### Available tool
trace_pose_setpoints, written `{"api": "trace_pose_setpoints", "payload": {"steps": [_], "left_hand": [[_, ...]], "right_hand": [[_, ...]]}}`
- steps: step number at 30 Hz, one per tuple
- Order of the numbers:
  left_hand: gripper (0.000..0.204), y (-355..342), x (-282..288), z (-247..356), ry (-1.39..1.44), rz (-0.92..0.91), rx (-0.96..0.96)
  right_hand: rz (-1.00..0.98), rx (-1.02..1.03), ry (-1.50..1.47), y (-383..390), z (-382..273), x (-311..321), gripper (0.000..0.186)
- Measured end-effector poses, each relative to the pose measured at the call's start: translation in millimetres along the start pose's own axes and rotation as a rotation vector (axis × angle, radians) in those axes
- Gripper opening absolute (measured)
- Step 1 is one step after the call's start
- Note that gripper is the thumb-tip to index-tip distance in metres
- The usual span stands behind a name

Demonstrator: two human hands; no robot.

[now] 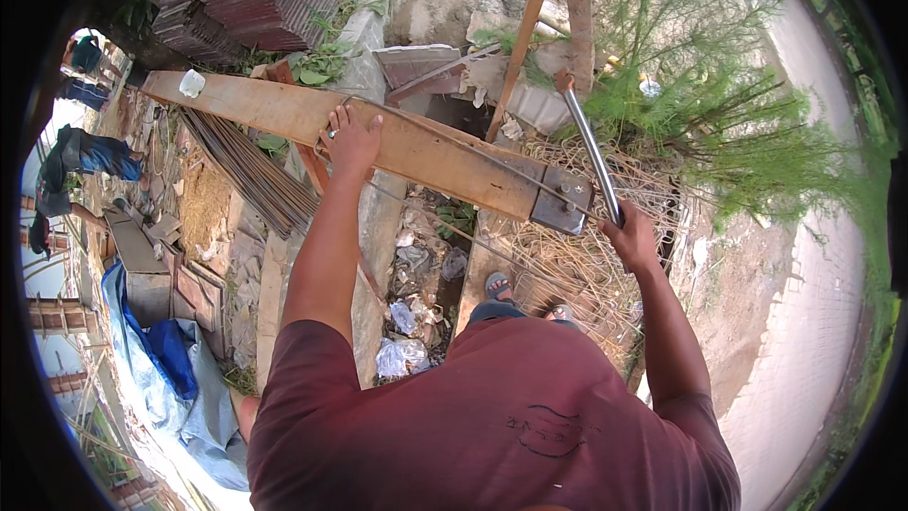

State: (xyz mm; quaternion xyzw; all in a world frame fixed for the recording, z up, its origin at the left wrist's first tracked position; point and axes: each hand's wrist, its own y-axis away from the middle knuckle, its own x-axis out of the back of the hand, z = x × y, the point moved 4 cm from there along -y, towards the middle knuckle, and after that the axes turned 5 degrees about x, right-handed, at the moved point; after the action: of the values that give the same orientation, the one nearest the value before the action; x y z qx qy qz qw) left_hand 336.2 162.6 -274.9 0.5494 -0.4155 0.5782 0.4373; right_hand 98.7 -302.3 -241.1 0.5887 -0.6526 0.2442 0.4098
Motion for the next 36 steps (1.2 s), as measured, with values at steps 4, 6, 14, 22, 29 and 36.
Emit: {"api": "trace_pose_setpoints", "payload": {"steps": [4, 6, 14, 22, 29, 36], "left_hand": [[0.081, 6.8, 4.8, 3.7, -0.005, 0.025, 0.083], [0.083, 5.4, 7.5, 7.6, 0.005, 0.052, 0.085], [0.091, -9.7, -6.5, 0.5, -0.034, 0.086, -0.015], [0.103, -8.8, 2.2, 22.9, -0.008, 0.015, 0.171], [0.102, -10.4, -6.6, 23.6, -0.036, 0.079, 0.170], [0.096, -21.9, -22.7, 11.7, -0.092, 0.222, 0.124]], "right_hand": [[-0.036, -0.063, -0.070, 6.6, -13.6, 5.1, 0.034], [0.016, -0.052, -0.076, 7.7, -7.8, 2.4, 0.034], [-0.072, 0.000, -0.144, 3.4, 2.8, 9.3, 0.033], [0.066, 0.062, 0.087, 19.3, 65.6, 80.8, 0.025], [-0.031, 0.144, 0.529, -18.1, 134.4, 137.1, 0.028], [-0.254, 0.440, 0.613, -88.6, 140.2, 132.2, 0.021]]}}
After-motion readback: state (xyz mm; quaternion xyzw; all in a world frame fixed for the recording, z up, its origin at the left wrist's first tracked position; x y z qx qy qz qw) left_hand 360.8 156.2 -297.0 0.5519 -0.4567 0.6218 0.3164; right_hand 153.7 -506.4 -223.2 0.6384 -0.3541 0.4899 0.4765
